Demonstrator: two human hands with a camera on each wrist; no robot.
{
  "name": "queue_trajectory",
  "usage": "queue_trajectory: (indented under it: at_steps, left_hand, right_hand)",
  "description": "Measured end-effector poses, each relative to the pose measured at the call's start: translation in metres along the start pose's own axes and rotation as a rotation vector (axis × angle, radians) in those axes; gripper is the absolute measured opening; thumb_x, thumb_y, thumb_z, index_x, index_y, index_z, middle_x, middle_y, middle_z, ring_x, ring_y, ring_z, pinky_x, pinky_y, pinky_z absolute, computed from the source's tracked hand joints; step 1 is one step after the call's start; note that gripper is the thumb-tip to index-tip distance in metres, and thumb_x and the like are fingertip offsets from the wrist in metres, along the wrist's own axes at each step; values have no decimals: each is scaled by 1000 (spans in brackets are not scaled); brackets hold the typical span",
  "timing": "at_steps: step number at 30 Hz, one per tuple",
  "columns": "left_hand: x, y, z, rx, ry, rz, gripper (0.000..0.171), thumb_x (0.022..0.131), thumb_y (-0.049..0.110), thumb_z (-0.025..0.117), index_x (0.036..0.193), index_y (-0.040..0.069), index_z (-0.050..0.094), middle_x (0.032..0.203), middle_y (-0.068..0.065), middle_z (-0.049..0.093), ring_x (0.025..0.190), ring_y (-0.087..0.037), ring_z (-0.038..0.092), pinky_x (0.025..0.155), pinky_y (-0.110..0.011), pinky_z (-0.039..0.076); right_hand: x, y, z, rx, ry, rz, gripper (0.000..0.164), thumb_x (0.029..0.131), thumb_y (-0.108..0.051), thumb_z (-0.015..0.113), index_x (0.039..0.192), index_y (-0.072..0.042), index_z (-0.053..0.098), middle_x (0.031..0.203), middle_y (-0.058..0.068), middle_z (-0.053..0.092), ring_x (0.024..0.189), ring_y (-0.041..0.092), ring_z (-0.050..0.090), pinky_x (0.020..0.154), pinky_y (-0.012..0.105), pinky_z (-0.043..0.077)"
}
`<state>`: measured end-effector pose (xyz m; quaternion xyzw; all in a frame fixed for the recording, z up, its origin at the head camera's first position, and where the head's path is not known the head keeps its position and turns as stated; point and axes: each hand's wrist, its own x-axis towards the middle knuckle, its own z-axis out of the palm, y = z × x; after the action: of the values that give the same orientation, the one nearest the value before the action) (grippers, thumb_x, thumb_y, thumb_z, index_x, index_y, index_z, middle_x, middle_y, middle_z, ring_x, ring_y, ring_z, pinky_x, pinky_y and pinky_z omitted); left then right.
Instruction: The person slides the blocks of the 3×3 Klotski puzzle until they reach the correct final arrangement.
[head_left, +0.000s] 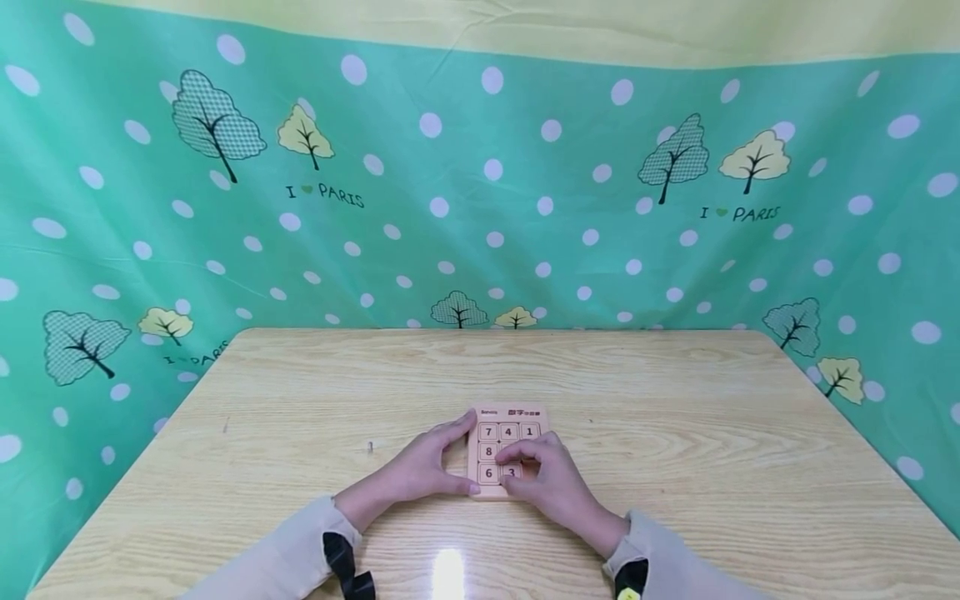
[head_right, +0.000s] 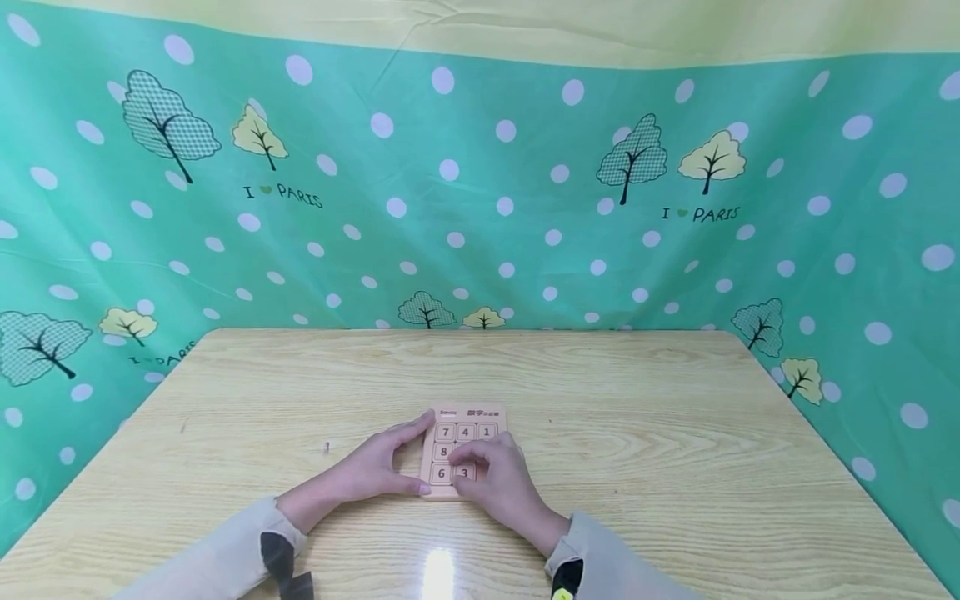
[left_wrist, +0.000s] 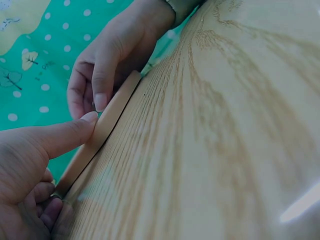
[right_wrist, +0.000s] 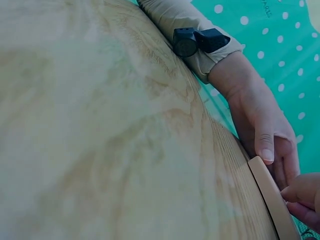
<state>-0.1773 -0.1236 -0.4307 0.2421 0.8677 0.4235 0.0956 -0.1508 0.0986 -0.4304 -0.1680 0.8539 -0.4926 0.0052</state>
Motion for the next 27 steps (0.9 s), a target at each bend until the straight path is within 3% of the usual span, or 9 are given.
queue_trajectory:
  at_steps: [17, 27]
  left_hand:
    - [-1, 0, -1, -10, -8, -13, 101, 67, 35, 83, 147, 7, 28, 153, -7, 26, 140, -28, 25, 115, -46, 19]
    - [0, -1, 1, -20, -10, -9, 101, 68, 35, 83, 148, 7, 28, 154, -7, 25, 140, -27, 24, 115, -45, 19]
  right_hand:
    - [-2, 5, -9, -41, -8, -3, 23, 70, -10, 78, 89, -21, 73, 87, -1, 54, 82, 15, 41, 69, 22, 38]
    - [-7, 11, -19, -37, -4, -9, 24, 71, -9, 78, 92, -20, 72, 92, -3, 60, 82, 14, 46, 70, 21, 42]
